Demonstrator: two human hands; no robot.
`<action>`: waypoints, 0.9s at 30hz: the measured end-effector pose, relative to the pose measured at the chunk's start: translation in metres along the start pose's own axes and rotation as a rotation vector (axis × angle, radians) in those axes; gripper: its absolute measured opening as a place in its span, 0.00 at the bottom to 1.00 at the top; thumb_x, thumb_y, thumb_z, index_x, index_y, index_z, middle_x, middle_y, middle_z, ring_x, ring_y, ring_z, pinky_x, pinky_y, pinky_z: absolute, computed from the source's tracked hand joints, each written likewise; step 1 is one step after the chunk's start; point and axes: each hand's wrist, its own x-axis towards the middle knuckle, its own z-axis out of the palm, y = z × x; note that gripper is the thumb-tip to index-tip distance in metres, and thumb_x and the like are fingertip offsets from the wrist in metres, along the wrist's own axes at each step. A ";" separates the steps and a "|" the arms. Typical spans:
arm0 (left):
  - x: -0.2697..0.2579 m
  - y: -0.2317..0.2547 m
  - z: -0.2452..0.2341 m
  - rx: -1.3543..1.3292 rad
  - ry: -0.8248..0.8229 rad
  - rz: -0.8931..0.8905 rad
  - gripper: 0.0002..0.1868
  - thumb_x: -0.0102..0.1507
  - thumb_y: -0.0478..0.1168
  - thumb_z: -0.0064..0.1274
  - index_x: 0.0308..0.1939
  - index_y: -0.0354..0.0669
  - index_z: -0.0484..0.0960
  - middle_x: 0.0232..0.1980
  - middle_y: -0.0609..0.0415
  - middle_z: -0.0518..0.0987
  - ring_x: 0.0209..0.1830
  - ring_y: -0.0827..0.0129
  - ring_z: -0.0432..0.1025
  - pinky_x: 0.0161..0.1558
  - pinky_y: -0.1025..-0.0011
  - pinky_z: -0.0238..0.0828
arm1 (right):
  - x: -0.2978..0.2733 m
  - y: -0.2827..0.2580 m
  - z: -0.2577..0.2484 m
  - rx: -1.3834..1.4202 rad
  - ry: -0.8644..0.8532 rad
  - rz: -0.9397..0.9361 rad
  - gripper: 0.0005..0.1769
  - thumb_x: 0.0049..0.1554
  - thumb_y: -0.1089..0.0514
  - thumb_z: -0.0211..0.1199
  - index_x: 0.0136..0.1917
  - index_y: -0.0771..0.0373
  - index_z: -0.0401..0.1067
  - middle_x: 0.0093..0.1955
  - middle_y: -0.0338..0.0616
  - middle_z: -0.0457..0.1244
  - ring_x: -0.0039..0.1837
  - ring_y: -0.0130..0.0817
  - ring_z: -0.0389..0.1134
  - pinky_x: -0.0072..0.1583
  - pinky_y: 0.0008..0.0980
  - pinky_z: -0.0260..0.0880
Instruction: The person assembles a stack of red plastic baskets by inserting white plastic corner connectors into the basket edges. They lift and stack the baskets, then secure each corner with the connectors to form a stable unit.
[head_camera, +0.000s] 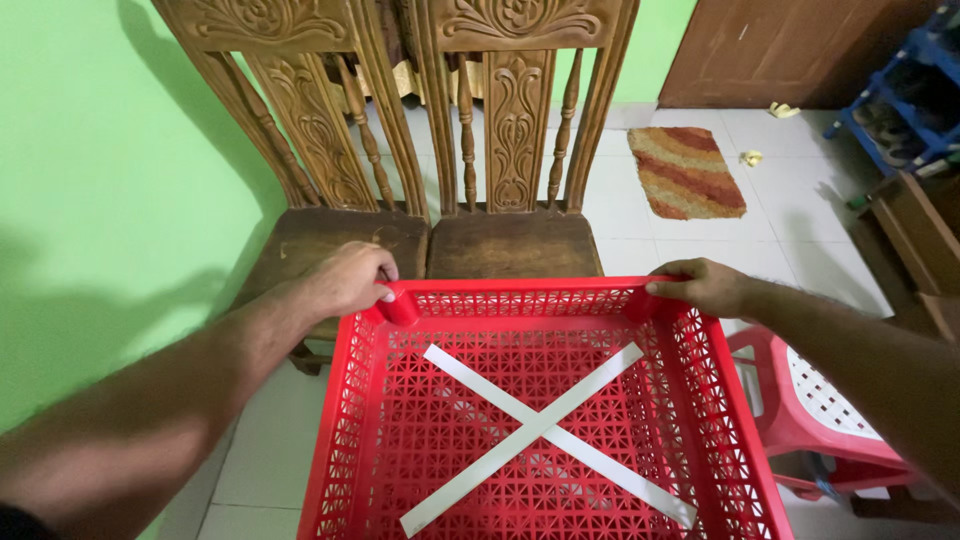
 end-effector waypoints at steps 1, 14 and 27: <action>0.006 -0.001 0.001 0.015 -0.061 -0.045 0.15 0.53 0.41 0.69 0.42 0.42 0.86 0.45 0.47 0.85 0.48 0.54 0.79 0.53 0.59 0.76 | 0.001 0.000 0.000 0.011 -0.008 0.006 0.33 0.56 0.35 0.61 0.67 0.55 0.75 0.62 0.48 0.72 0.65 0.39 0.71 0.69 0.43 0.68; 0.034 0.002 -0.015 0.111 -0.372 -0.073 0.25 0.46 0.48 0.76 0.43 0.43 0.86 0.43 0.49 0.86 0.47 0.58 0.81 0.51 0.63 0.79 | 0.000 -0.005 -0.003 -0.025 -0.020 0.021 0.32 0.57 0.35 0.61 0.67 0.54 0.75 0.63 0.44 0.71 0.66 0.37 0.70 0.70 0.43 0.65; 0.028 0.023 -0.024 0.087 -0.371 -0.212 0.21 0.48 0.48 0.75 0.40 0.44 0.88 0.43 0.49 0.87 0.45 0.60 0.82 0.50 0.63 0.80 | -0.001 -0.006 -0.002 0.004 -0.003 0.036 0.29 0.57 0.38 0.62 0.65 0.55 0.78 0.63 0.46 0.72 0.66 0.39 0.71 0.69 0.43 0.66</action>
